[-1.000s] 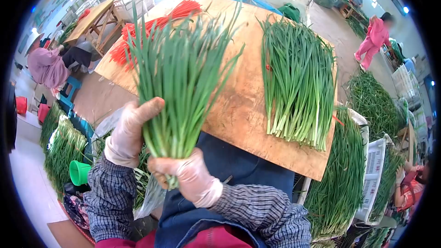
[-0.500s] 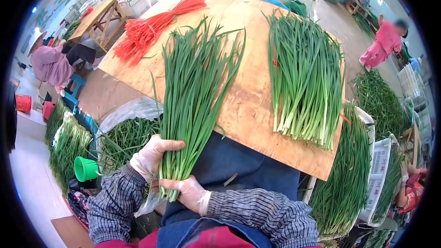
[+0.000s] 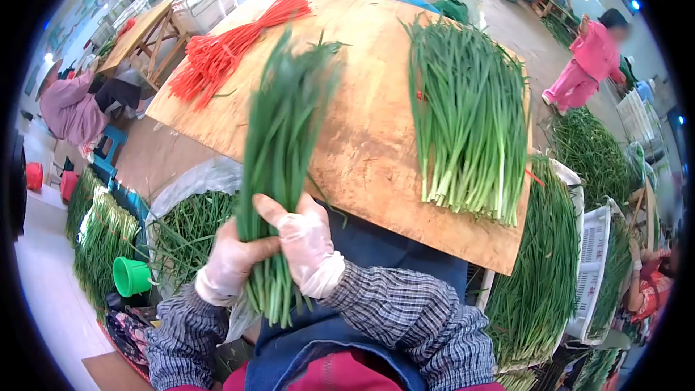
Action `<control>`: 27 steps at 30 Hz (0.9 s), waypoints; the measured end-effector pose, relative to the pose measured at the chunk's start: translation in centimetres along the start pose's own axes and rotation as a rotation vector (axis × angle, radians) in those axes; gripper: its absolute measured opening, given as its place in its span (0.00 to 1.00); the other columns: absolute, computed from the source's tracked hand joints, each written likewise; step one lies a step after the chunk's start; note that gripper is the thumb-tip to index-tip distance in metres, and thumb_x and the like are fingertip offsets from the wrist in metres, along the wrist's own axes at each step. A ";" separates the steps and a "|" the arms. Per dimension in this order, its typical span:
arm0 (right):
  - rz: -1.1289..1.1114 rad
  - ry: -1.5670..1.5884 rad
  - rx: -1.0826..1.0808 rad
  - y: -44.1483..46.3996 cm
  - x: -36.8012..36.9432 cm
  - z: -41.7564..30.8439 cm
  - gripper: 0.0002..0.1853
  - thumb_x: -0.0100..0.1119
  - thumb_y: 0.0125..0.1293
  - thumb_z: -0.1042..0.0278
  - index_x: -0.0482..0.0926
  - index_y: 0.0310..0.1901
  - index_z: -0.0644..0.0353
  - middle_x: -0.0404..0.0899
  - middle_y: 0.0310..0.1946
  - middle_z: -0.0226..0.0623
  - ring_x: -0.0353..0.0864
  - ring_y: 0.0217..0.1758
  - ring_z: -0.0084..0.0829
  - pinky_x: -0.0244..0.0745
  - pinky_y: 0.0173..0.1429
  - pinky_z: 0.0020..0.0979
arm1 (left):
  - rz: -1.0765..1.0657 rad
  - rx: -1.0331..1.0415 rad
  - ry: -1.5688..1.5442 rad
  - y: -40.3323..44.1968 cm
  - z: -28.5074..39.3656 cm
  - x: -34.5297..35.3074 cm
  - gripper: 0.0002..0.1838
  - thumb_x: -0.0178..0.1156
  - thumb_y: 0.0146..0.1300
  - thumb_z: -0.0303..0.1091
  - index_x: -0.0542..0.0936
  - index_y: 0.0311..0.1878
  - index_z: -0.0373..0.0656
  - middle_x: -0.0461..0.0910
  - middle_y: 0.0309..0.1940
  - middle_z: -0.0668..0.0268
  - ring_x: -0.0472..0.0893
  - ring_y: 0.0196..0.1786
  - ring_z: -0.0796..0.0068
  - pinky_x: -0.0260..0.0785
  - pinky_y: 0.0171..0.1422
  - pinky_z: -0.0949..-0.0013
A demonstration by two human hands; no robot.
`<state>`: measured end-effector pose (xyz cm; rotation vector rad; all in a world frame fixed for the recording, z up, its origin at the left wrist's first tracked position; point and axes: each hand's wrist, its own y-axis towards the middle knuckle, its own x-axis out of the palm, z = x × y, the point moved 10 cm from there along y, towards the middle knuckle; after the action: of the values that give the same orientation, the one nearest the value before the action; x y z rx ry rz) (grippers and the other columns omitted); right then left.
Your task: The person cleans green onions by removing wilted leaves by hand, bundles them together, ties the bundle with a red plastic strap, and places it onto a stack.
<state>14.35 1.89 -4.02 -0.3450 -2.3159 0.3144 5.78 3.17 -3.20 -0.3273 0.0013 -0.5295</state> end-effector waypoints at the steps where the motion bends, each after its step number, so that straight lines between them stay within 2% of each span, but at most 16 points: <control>1: -0.059 -0.042 -0.113 -0.4 1.5 -2.3 0.15 0.56 0.59 0.74 0.71 0.48 0.67 0.77 0.41 0.36 0.75 0.40 0.25 0.70 0.46 0.25 | 0.020 0.054 -0.027 -0.2 1.8 0.3 0.26 0.65 0.49 0.27 0.69 0.52 0.36 0.76 0.42 0.65 0.75 0.45 0.75 0.66 0.51 0.73; 3: -0.171 -0.129 -0.315 -1.3 4.3 -7.4 0.19 0.58 0.57 0.75 0.69 0.49 0.70 0.77 0.41 0.39 0.76 0.42 0.29 0.70 0.48 0.27 | 0.042 0.189 0.020 0.0 5.6 1.0 0.24 0.67 0.49 0.30 0.71 0.50 0.36 0.77 0.41 0.65 0.76 0.44 0.75 0.68 0.49 0.72; 4: -0.233 -0.156 -0.385 -1.3 5.4 -9.5 0.20 0.59 0.56 0.74 0.68 0.49 0.71 0.76 0.41 0.41 0.76 0.43 0.30 0.71 0.49 0.28 | 0.045 0.249 0.086 0.4 7.6 1.4 0.22 0.66 0.49 0.29 0.72 0.48 0.35 0.77 0.40 0.64 0.76 0.43 0.74 0.70 0.47 0.72; 6: -0.351 -0.225 -0.500 -1.6 6.9 -13.4 0.21 0.60 0.58 0.73 0.68 0.52 0.69 0.76 0.44 0.40 0.76 0.45 0.30 0.72 0.51 0.27 | 0.005 0.384 0.019 1.2 11.5 3.4 0.21 0.65 0.48 0.28 0.73 0.47 0.34 0.78 0.38 0.63 0.77 0.41 0.74 0.70 0.46 0.72; 7: -0.325 -0.423 -0.601 -1.9 7.0 -15.7 0.21 0.59 0.58 0.73 0.68 0.52 0.69 0.77 0.44 0.39 0.76 0.44 0.29 0.72 0.50 0.26 | -0.015 0.377 0.054 1.9 12.8 4.4 0.21 0.64 0.48 0.28 0.73 0.46 0.34 0.78 0.37 0.62 0.77 0.40 0.74 0.70 0.45 0.72; 8: -0.356 -0.414 -0.679 -2.5 7.5 -17.7 0.20 0.59 0.58 0.73 0.69 0.51 0.68 0.77 0.43 0.38 0.77 0.43 0.27 0.72 0.49 0.25 | -0.035 0.368 0.087 2.9 13.9 5.3 0.21 0.64 0.47 0.27 0.73 0.46 0.33 0.78 0.36 0.62 0.77 0.39 0.74 0.70 0.45 0.73; 10: -0.315 -0.625 -0.817 -2.7 7.2 -20.8 0.19 0.58 0.59 0.73 0.69 0.52 0.67 0.77 0.44 0.36 0.76 0.43 0.25 0.71 0.49 0.23 | -0.122 0.460 0.088 4.4 16.2 7.3 0.21 0.64 0.48 0.28 0.73 0.46 0.34 0.79 0.36 0.62 0.77 0.39 0.74 0.70 0.44 0.73; 12: -0.366 -0.568 -0.893 -3.4 6.9 -22.7 0.18 0.58 0.59 0.73 0.70 0.50 0.67 0.77 0.42 0.35 0.76 0.43 0.24 0.70 0.50 0.23 | -0.165 0.562 0.068 5.6 17.2 9.1 0.20 0.65 0.49 0.25 0.72 0.47 0.34 0.78 0.38 0.62 0.77 0.41 0.74 0.70 0.46 0.73; 13: -0.289 -0.605 -0.935 -3.2 6.0 -23.5 0.18 0.59 0.55 0.77 0.69 0.47 0.71 0.78 0.38 0.39 0.77 0.39 0.26 0.72 0.47 0.24 | -0.257 0.595 -0.004 6.4 17.2 10.2 0.21 0.64 0.50 0.24 0.72 0.48 0.34 0.78 0.39 0.62 0.76 0.42 0.74 0.70 0.47 0.73; 14: -0.248 -0.638 -0.926 -3.0 5.0 -23.6 0.18 0.58 0.55 0.77 0.69 0.47 0.70 0.78 0.39 0.39 0.76 0.40 0.26 0.71 0.48 0.24 | -0.350 0.626 -0.075 7.1 16.8 11.2 0.21 0.64 0.50 0.23 0.71 0.49 0.35 0.78 0.41 0.62 0.76 0.44 0.74 0.70 0.48 0.73; 17: -0.150 -0.697 -0.870 -1.2 1.2 -22.3 0.18 0.57 0.56 0.79 0.69 0.49 0.69 0.77 0.41 0.37 0.75 0.43 0.24 0.69 0.51 0.24 | -0.321 0.647 0.037 9.8 13.9 11.9 0.16 0.65 0.51 0.25 0.76 0.45 0.38 0.80 0.34 0.69 0.77 0.36 0.78 0.70 0.38 0.73; 18: -0.132 -0.692 -0.834 -0.3 -0.5 -21.1 0.18 0.56 0.57 0.79 0.69 0.50 0.68 0.77 0.41 0.36 0.75 0.44 0.24 0.69 0.51 0.24 | -0.365 0.569 0.069 10.9 11.9 12.4 0.22 0.64 0.51 0.23 0.71 0.51 0.36 0.77 0.43 0.63 0.75 0.46 0.73 0.70 0.49 0.72; 20: -0.118 -0.607 -0.784 0.8 -2.6 -19.6 0.18 0.55 0.58 0.80 0.69 0.51 0.67 0.77 0.43 0.35 0.74 0.45 0.23 0.68 0.53 0.24 | -0.288 0.511 0.215 11.6 9.7 12.3 0.22 0.63 0.52 0.23 0.71 0.51 0.36 0.78 0.42 0.63 0.75 0.46 0.74 0.69 0.49 0.72; 23: -0.107 -0.452 -0.736 1.5 -3.9 -19.1 0.17 0.54 0.60 0.79 0.69 0.52 0.66 0.76 0.44 0.34 0.73 0.46 0.23 0.68 0.53 0.24 | -0.375 0.358 0.038 12.2 8.8 13.1 0.21 0.63 0.51 0.23 0.72 0.51 0.36 0.78 0.41 0.63 0.75 0.45 0.75 0.69 0.49 0.72; 27: -0.109 -0.437 -0.765 0.9 -4.1 -19.9 0.17 0.54 0.59 0.80 0.68 0.51 0.66 0.76 0.44 0.35 0.73 0.46 0.24 0.68 0.53 0.25 | -0.342 0.391 0.215 11.8 10.1 13.8 0.19 0.62 0.52 0.21 0.73 0.49 0.36 0.78 0.40 0.64 0.76 0.44 0.76 0.70 0.48 0.73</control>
<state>31.65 3.72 6.56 -0.5558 -2.8014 -0.6354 24.40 9.04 3.94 0.1168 0.0504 -0.8855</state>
